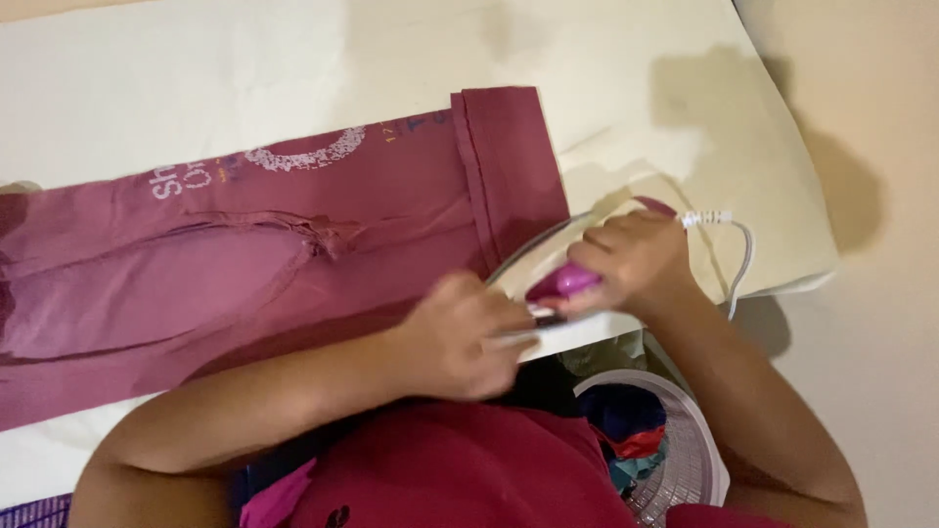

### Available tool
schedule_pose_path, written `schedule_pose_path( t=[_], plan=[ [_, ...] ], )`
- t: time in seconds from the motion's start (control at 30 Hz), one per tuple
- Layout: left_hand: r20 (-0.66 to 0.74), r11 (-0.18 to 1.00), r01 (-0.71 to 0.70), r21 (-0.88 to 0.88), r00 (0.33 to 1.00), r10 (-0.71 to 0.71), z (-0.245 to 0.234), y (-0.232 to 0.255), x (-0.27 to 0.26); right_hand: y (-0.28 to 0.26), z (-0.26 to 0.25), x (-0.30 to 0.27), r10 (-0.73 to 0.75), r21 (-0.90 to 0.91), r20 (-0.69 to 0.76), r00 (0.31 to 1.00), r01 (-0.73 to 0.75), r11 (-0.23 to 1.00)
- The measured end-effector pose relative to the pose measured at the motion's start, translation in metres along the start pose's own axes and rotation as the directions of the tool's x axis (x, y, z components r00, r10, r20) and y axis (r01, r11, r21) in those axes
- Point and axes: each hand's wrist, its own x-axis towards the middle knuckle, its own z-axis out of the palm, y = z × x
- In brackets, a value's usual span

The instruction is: Ironing and folding a pink t-shirt on a flat surface.

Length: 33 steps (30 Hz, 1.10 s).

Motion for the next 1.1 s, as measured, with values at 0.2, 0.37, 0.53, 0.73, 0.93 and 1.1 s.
schedule_pose_path(
  t=[0.2,0.37,0.53,0.73,0.93,1.1],
  plan=[
    [0.287,0.816,0.539,0.207,0.764,-0.577,-0.017,-0.056,0.040,-0.045,-0.109,0.078,0.189,0.055,0.107,0.976,-0.196,0.979],
    [0.453,0.732,0.519,0.442,0.575,-0.681,0.012,-0.095,0.029,-0.045,-0.100,0.089,0.395,-0.173,-0.004,0.919,-0.390,0.904],
    [0.518,0.699,0.527,0.484,0.472,-0.714,0.024,-0.113,0.013,-0.032,-0.094,0.081,0.410,-0.134,0.053,0.910,-0.401,0.906],
    [0.485,0.711,0.486,0.509,0.520,-0.703,0.028,-0.114,-0.004,-0.043,-0.102,0.071,0.179,0.038,0.070,0.981,-0.182,0.983],
    [0.461,0.709,0.481,0.515,0.542,-0.703,0.028,-0.112,-0.004,-0.048,-0.127,0.108,0.499,-0.126,0.080,0.863,-0.487,0.864],
    [0.473,0.695,0.521,0.495,0.510,-0.719,0.027,-0.113,-0.004,-0.026,-0.101,0.062,0.232,-0.078,0.128,0.964,-0.223,0.972]
  ],
)
